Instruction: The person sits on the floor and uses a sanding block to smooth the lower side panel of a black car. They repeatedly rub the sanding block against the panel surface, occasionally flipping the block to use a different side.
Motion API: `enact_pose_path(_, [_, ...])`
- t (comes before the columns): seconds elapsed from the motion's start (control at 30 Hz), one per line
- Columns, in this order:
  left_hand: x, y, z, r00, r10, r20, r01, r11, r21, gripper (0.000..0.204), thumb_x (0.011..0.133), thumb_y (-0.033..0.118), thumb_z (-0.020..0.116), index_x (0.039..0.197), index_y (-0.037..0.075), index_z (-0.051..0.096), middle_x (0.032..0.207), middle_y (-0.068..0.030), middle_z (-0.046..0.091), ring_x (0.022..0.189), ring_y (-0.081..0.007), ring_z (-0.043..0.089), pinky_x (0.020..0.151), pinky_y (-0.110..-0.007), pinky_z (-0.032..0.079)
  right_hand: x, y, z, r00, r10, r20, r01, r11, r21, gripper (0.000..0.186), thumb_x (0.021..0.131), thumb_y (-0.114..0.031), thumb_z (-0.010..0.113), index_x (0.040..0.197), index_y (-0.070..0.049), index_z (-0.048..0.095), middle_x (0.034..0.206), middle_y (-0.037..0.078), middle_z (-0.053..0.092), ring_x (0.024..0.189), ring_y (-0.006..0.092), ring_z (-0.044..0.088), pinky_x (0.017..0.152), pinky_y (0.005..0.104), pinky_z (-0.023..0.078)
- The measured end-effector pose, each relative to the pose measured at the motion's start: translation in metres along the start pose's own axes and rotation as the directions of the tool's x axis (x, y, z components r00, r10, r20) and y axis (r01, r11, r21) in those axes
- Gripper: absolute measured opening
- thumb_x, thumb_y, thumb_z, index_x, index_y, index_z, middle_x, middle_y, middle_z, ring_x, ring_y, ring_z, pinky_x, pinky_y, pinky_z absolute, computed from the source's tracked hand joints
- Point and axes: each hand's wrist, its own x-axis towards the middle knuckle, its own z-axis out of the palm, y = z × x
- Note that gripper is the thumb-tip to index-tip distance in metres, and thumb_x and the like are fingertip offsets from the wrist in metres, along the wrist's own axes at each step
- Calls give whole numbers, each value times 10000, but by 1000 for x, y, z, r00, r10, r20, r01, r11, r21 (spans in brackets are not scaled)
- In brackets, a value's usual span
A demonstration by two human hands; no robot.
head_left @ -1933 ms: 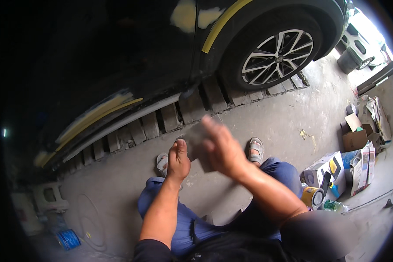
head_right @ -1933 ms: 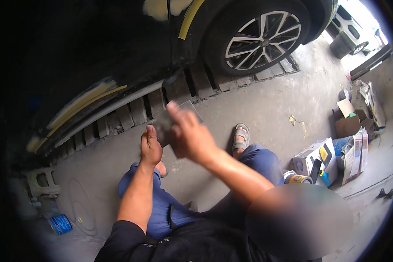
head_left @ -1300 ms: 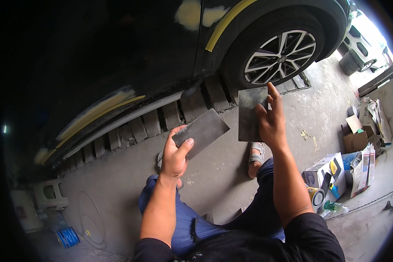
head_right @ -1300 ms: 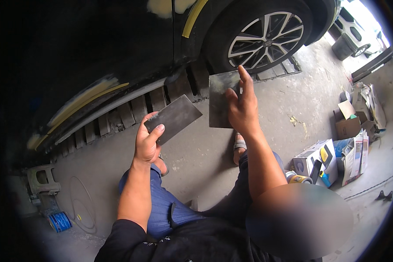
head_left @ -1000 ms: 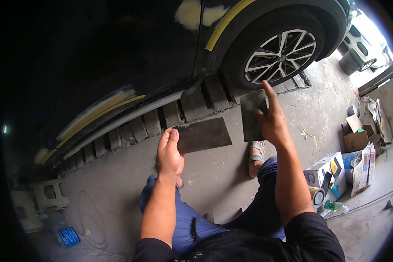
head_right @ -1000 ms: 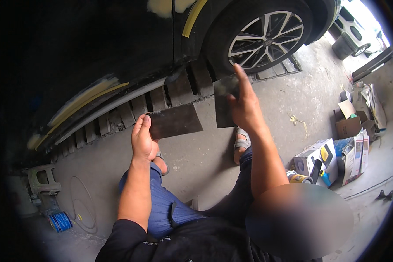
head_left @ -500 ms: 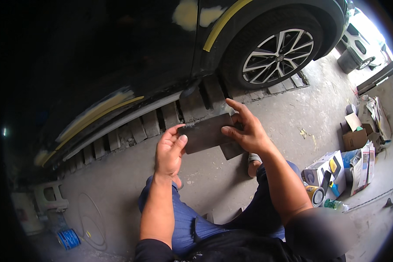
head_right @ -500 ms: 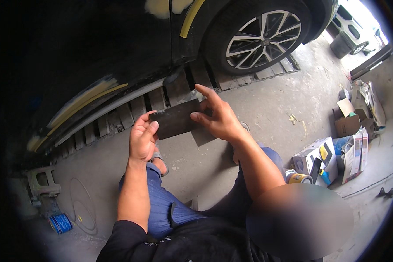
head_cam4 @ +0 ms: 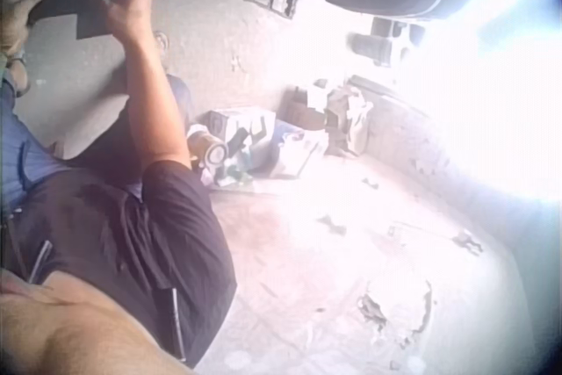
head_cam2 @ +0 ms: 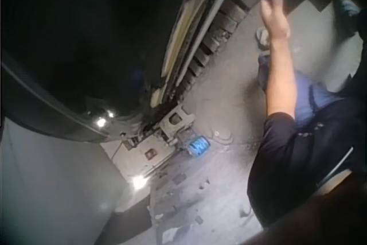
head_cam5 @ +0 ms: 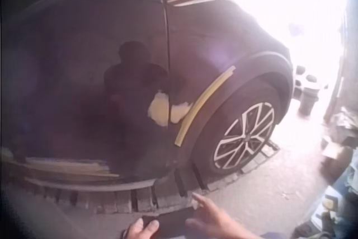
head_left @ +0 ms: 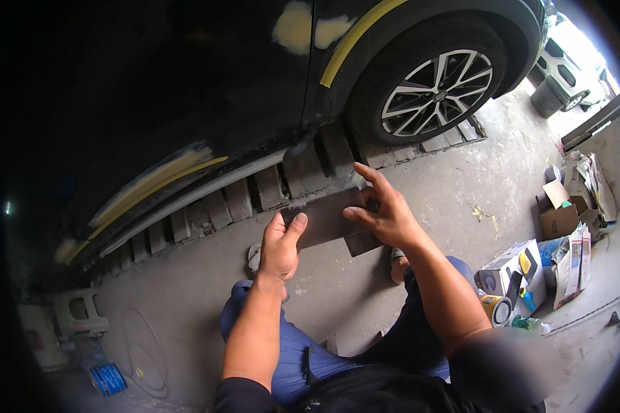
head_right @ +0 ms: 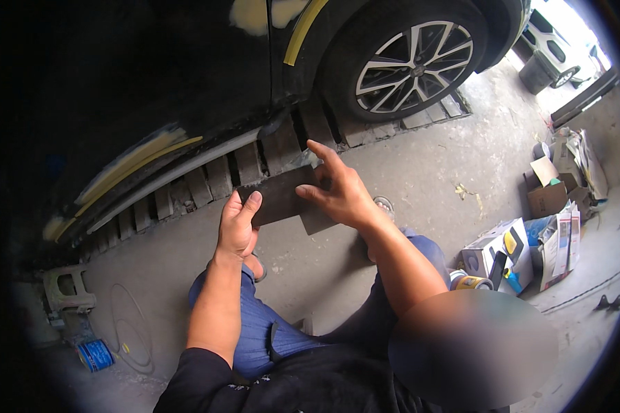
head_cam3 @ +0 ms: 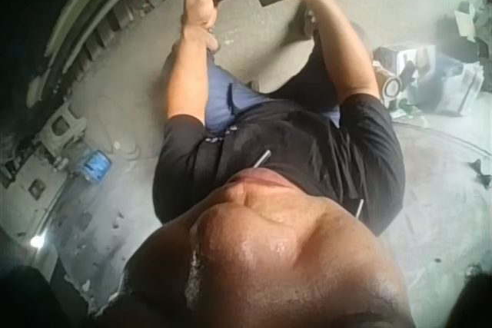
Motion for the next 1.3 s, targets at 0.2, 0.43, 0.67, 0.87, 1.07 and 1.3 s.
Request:
enact_pose_path(0.2, [-2,4,-7,997,53,-58,-54,998,-13,168,974,130,568,1127,65,590,1024,27,619,921,-61,526,877,-242,417,13,19,-17,930,-122,-346,75,986,-147,570,858,-45,661,1383,-114,451,723,91,632,629,144,571,623,278,466])
enact_pose_path(0.43, [-8,8,-11,953,226,-200,-183,960,213,171,995,147,523,1117,41,581,1020,32,601,918,-45,493,866,-214,393,4,11,-9,940,-278,-199,288,957,21,646,764,97,644,1363,-60,461,912,69,606,891,151,587,803,282,483])
enact_pose_path(0.67, [-9,-8,11,924,317,-212,-268,936,230,203,996,145,516,1144,12,553,1020,-1,582,915,-62,488,859,-217,401,-4,-9,30,933,-354,-57,339,922,-185,571,818,58,622,1353,-65,468,1138,170,579,1045,350,589,902,361,480])
enact_pose_path(0.87, [-9,-18,6,919,286,-272,-260,957,129,239,994,144,521,1187,6,549,1030,-2,581,907,-56,488,849,-210,406,-2,-16,36,876,-421,-234,352,892,-285,734,752,76,673,1409,-107,401,1416,193,409,1284,402,443,973,426,479])
enact_pose_path(1.07, [-12,-17,13,912,293,-287,-245,951,191,282,1002,160,509,1222,-11,555,1033,3,575,892,-49,482,822,-202,412,0,-3,39,897,-378,-230,351,924,-152,766,750,65,689,1431,-62,362,1421,212,420,1285,379,460,1012,397,436])
enact_pose_path(1.3, [-16,-11,20,901,342,-268,-262,919,295,235,1004,197,515,1137,15,579,965,2,599,870,-64,509,799,-226,419,-7,-7,48,934,-296,-200,301,954,-5,677,856,33,612,1457,-13,303,1307,200,512,1167,268,532,999,345,417])
